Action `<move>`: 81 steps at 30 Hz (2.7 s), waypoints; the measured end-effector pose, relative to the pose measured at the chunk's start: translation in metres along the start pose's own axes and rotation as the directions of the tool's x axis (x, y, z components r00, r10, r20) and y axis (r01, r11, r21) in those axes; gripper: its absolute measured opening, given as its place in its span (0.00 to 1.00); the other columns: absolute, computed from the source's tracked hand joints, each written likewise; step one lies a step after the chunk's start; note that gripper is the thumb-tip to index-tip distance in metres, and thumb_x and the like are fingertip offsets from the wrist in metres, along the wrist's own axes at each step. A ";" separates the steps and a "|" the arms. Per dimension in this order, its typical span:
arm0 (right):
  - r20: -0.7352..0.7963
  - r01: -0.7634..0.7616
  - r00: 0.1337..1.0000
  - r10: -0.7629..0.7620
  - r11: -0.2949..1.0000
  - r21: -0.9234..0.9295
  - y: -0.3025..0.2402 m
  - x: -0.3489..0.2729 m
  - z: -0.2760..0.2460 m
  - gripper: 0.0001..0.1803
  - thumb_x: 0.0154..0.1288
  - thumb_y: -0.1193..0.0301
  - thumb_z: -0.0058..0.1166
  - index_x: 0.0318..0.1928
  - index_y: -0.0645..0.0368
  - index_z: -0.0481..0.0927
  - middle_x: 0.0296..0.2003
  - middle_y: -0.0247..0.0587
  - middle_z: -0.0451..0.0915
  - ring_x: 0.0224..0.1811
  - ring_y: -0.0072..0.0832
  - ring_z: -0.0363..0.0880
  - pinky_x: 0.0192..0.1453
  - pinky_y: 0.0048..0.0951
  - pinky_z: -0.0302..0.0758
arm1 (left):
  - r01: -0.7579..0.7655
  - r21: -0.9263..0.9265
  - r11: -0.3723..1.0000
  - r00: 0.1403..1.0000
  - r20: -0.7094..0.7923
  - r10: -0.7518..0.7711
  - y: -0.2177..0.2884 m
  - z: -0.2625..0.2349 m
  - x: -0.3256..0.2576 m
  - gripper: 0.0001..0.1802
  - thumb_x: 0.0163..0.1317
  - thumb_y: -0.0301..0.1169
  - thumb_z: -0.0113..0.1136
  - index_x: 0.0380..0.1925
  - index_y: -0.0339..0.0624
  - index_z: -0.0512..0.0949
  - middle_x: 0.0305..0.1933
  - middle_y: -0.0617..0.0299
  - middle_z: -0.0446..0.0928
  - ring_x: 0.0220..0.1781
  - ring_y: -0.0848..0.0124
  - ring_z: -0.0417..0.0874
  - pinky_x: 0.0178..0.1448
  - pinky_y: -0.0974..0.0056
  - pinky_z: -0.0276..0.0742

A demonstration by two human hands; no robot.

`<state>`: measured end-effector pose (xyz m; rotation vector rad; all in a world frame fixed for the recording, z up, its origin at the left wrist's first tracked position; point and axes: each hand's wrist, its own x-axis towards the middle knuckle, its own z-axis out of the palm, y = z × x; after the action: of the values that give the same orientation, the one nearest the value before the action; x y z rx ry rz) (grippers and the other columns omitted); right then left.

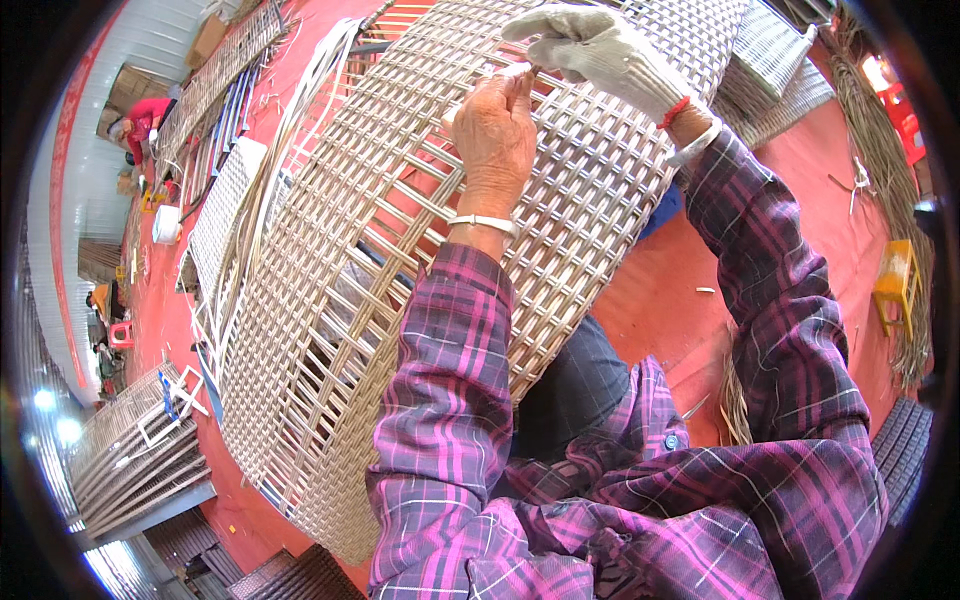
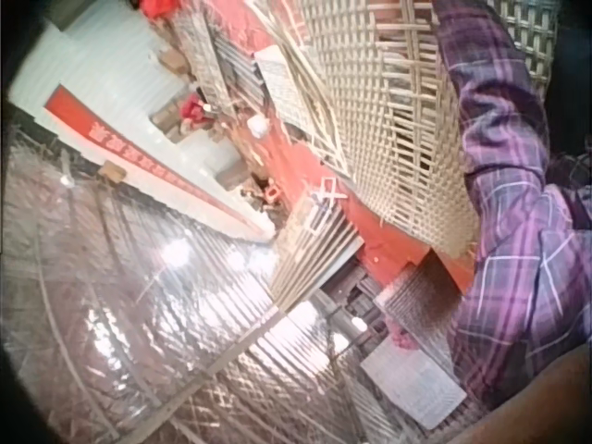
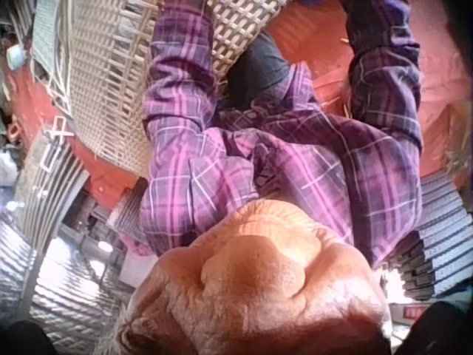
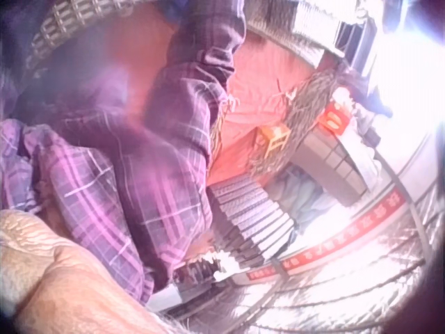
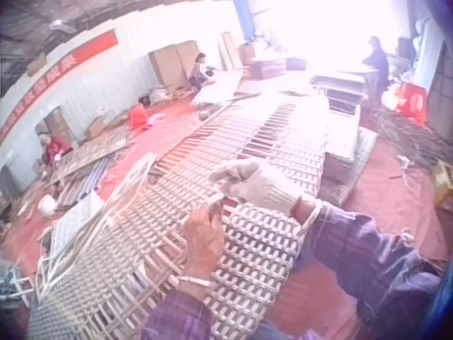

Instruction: The person weaves a large wicker basket by hand, interlacing thin strips through vertical ribs. They periodically rotate the basket and pull new strips into place to continue the weave pattern.

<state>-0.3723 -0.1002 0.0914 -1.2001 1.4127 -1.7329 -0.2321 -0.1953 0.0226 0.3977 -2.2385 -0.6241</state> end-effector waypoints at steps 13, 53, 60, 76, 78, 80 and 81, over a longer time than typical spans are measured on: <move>-0.059 -0.049 0.998 0.039 0.980 -0.192 0.047 -0.010 0.004 0.15 0.69 0.65 0.55 0.53 0.56 0.82 0.33 0.27 0.81 0.31 0.15 0.74 0.36 0.19 0.73 | 0.256 -0.466 0.847 0.962 0.038 -0.270 -0.008 -0.003 -0.009 0.08 0.64 0.31 0.64 0.32 0.36 0.82 0.24 0.65 0.79 0.25 0.77 0.75 0.31 0.67 0.69; 0.197 0.045 0.973 0.124 0.731 -0.681 0.020 0.050 -0.020 0.08 0.58 0.69 0.59 0.36 0.58 0.83 0.28 0.41 0.83 0.32 0.29 0.80 0.41 0.32 0.76 | 0.022 0.332 0.943 1.000 -0.017 -0.018 -0.012 0.003 -0.034 0.12 0.62 0.35 0.61 0.45 0.49 0.79 0.43 0.64 0.79 0.50 0.62 0.74 0.55 0.50 0.61; -0.140 -0.154 0.988 0.065 0.350 -0.924 0.031 0.017 -0.141 0.11 0.65 0.63 0.55 0.44 0.51 0.83 0.34 0.36 0.83 0.38 0.29 0.81 0.47 0.32 0.76 | -0.037 0.289 0.957 0.999 0.043 0.025 -0.013 -0.003 -0.042 0.15 0.62 0.36 0.59 0.48 0.48 0.79 0.49 0.66 0.80 0.55 0.65 0.74 0.59 0.53 0.60; 0.224 0.210 0.973 -0.055 -0.194 -0.958 0.078 0.036 -0.077 0.14 0.69 0.52 0.50 0.50 0.40 0.75 0.46 0.27 0.73 0.48 0.34 0.70 0.50 0.39 0.69 | 0.423 -0.097 0.901 0.862 0.348 -0.368 0.065 -0.237 -0.247 0.18 0.53 0.17 0.67 0.46 0.32 0.80 0.49 0.49 0.81 0.49 0.57 0.83 0.51 0.61 0.78; 0.143 0.141 0.989 -0.028 -0.068 -0.988 0.084 0.038 -0.084 0.12 0.69 0.53 0.51 0.46 0.41 0.75 0.43 0.27 0.72 0.45 0.32 0.68 0.47 0.37 0.67 | 0.658 -0.202 0.725 0.731 0.403 -0.551 0.089 -0.284 -0.290 0.15 0.61 0.24 0.66 0.48 0.35 0.80 0.48 0.51 0.81 0.49 0.61 0.84 0.53 0.63 0.80; 0.048 0.048 0.999 0.007 0.062 -0.997 0.089 0.038 -0.092 0.11 0.68 0.53 0.52 0.43 0.43 0.74 0.40 0.26 0.70 0.42 0.30 0.66 0.45 0.36 0.65 | 0.791 -0.258 0.554 0.600 0.499 -0.625 0.108 -0.307 -0.325 0.14 0.62 0.26 0.65 0.48 0.39 0.81 0.48 0.55 0.82 0.49 0.66 0.84 0.53 0.65 0.79; 0.006 0.002 1.000 0.028 0.134 -0.991 0.091 0.038 -0.097 0.11 0.68 0.54 0.52 0.41 0.44 0.74 0.38 0.26 0.70 0.41 0.29 0.65 0.43 0.35 0.64 | 0.960 -0.200 0.194 0.273 0.535 -0.799 0.121 -0.309 -0.340 0.14 0.65 0.28 0.64 0.50 0.37 0.81 0.50 0.56 0.81 0.49 0.66 0.84 0.55 0.65 0.79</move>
<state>-0.4844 -0.1151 0.0119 -1.7617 2.7134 -0.4368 0.2127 -0.0339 0.0691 1.5024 -1.7431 -1.9980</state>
